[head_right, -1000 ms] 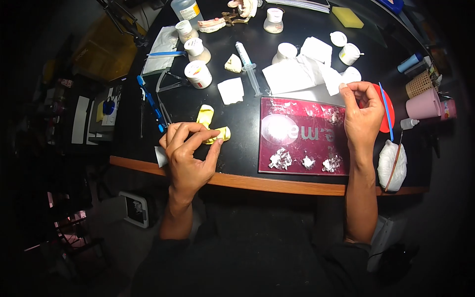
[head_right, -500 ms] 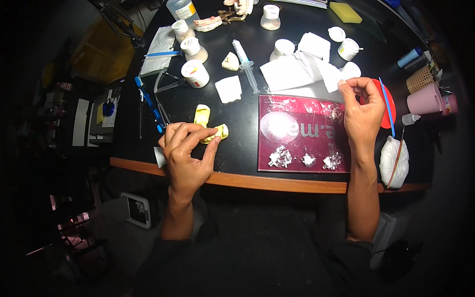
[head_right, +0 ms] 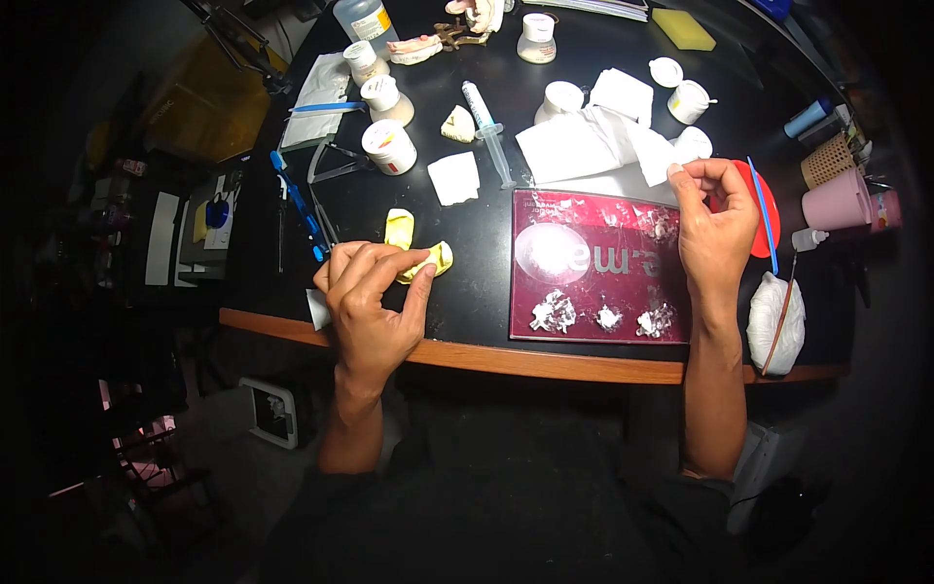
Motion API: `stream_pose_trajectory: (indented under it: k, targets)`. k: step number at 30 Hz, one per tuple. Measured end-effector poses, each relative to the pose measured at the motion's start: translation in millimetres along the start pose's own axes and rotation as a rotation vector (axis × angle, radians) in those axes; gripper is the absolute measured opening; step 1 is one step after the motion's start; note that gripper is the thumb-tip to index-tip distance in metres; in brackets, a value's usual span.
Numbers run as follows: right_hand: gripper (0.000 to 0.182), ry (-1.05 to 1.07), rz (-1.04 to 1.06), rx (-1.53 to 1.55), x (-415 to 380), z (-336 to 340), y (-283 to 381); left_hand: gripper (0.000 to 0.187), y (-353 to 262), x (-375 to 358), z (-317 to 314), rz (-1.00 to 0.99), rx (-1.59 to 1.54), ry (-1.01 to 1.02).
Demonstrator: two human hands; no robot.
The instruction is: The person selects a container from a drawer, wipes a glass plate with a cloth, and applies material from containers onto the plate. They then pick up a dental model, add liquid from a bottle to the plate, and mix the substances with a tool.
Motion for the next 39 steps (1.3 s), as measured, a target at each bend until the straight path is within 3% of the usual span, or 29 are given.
stream_pose_trajectory:
  k: [9, 11, 13, 14, 16, 17, 18, 21, 22, 23, 25, 26, 27, 29, 31, 33, 35, 37, 39]
  targets:
    - [0.010, -0.038, 0.024, 0.017, -1.3, 3.9, -3.0, 0.026, -8.7, 3.4, 8.5, 0.006, 0.044, -0.023]
    - [0.011, -0.089, 0.070, 0.049, -2.3, 3.0, -3.5, 0.027, -10.0, 0.6, 14.5, -0.041, -0.091, -0.156]
    - [0.013, -0.217, 0.207, -0.143, -3.6, 3.7, 1.4, 0.030, -2.2, -11.7, 28.9, -0.131, -0.151, -0.293]
    - [0.015, -0.263, 0.288, -0.233, -3.6, 8.3, -2.0, 0.024, 3.4, -22.4, 37.4, -0.156, -0.158, -0.367]
    - [0.014, -0.328, 0.471, -0.113, -4.1, 14.7, -4.7, 0.015, 25.2, -49.2, 59.0, -0.109, -0.118, -0.566]
    - [0.015, -0.359, 0.648, -0.311, -5.7, 24.3, 5.0, 0.013, 42.3, -61.3, 71.3, -0.071, -0.032, -0.681]
    - [0.017, -0.387, 0.663, -0.263, -8.3, 28.9, 7.3, 0.008, 66.2, -73.6, 83.7, -0.037, 0.029, -0.839]
    - [0.006, -0.434, 0.820, -0.355, -17.5, 29.6, 22.7, 0.033, 131.4, -127.5, 100.3, 0.506, -0.278, -1.165]
    - [0.007, -0.416, 0.839, -0.292, -21.6, 25.8, 24.2, 0.035, 170.0, -148.0, 100.8, 0.604, -0.235, -1.213]
    - [0.007, -0.367, 0.821, -0.257, -30.5, 21.5, 30.5, 0.028, 202.7, -159.0, 100.6, 0.693, -0.400, -1.245]
    - [0.007, -0.284, 0.818, -0.272, -54.2, 3.0, 55.2, 0.018, 268.4, -174.4, 89.7, 0.855, -0.568, -1.040]
    - [0.007, -0.248, 0.833, -0.324, -68.2, -8.3, 70.8, 0.028, 295.5, -170.5, 76.0, 0.811, -0.533, -0.997]
    - [0.007, -0.186, 0.845, -0.260, -79.5, -20.0, 79.3, 0.055, 341.2, -171.0, 63.0, 1.213, -0.412, -0.719]
    - [0.008, -0.066, 0.821, -0.350, -106.7, -43.7, 98.4, 0.091, 396.5, -167.5, 17.4, 0.909, -0.325, -0.700]
    - [0.009, 0.034, 0.774, -0.350, -129.6, -68.0, 112.1, 0.116, 493.0, -173.6, -62.4, 1.091, -0.154, -0.609]
    - [0.012, 0.092, 0.718, -0.346, -144.7, -85.6, 121.0, 0.122, 453.6, -162.0, -42.4, 1.070, -0.445, -0.634]
    - [0.014, 0.061, 0.708, -0.390, -155.2, -101.8, 124.4, 0.124, 436.1, -158.1, -38.8, 1.081, -0.501, -0.615]
    - [0.012, 0.129, 0.754, -0.416, -162.1, -113.2, 129.5, 0.122, 439.9, -160.9, -46.3, 1.136, -0.320, -0.553]
    - [0.015, 0.214, 0.774, -0.385, -170.5, -131.5, 140.5, 0.120, 437.8, -175.3, -51.4, 1.022, -0.360, -0.655]
Point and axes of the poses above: each hand's wrist, its own x-axis towards the middle knuckle, its own z-axis out of the back of the hand, y = z × x, the point moved 1 cm from there along x, towards the middle knuckle, and after that the axes turned 9 degrees about y, right-handed, at the moved point
